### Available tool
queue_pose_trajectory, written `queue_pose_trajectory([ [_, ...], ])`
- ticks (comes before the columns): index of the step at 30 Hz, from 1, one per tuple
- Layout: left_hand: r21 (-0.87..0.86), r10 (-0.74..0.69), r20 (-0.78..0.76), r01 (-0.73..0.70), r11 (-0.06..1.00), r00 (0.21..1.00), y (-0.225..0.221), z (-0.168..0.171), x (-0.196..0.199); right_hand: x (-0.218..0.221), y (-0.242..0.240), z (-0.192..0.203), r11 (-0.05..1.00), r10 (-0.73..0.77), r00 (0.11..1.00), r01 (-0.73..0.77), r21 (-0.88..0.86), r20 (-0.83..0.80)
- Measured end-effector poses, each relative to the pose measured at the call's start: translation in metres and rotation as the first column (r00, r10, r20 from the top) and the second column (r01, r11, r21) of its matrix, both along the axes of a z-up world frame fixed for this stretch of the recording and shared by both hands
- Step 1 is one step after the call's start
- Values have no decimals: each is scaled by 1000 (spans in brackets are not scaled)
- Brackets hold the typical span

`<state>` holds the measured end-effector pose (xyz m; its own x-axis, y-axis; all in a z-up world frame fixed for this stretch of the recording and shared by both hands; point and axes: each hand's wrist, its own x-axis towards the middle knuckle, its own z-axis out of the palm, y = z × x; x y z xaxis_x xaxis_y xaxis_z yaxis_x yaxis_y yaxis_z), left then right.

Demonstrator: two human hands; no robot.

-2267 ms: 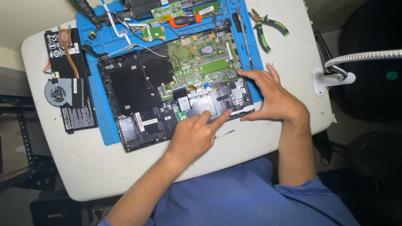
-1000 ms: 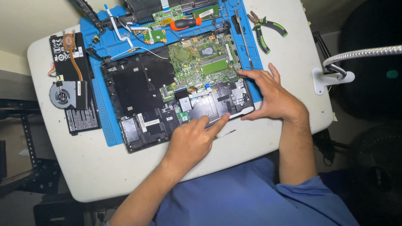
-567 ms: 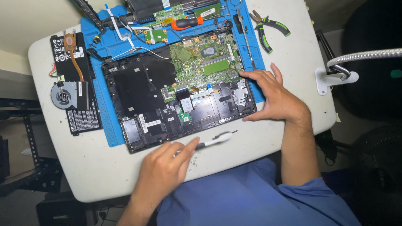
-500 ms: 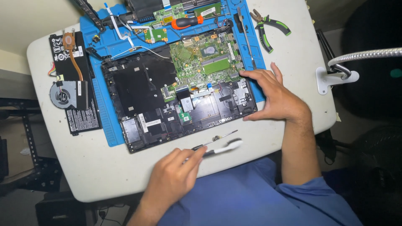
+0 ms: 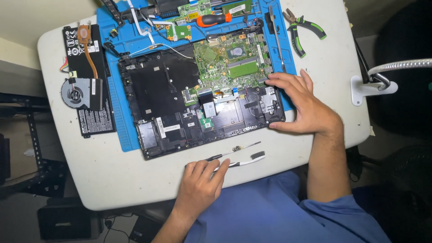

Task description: Routing internal cables and connecting ribbon cables to the motherboard during a laptop repair.

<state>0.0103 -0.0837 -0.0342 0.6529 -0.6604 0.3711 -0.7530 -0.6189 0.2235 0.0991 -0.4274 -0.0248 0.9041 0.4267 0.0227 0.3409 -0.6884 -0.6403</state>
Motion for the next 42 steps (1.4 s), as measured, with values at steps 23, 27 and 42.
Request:
queue_pose_trajectory([
  [23, -119, 87, -60, -94, 988, 994, 12, -11, 6, 2, -2, -10, 997, -28, 999, 26, -74, -22],
  [27, -119, 79, -54, -85, 989, 995, 12, -9, 7, 1, 4, -6, 991, -68, 997, 62, -121, -44],
  [42, -141, 111, -64, -119, 983, 992, 13, -11, 6, 3, -1, -9, 995, -23, 999, 19, -102, -43],
])
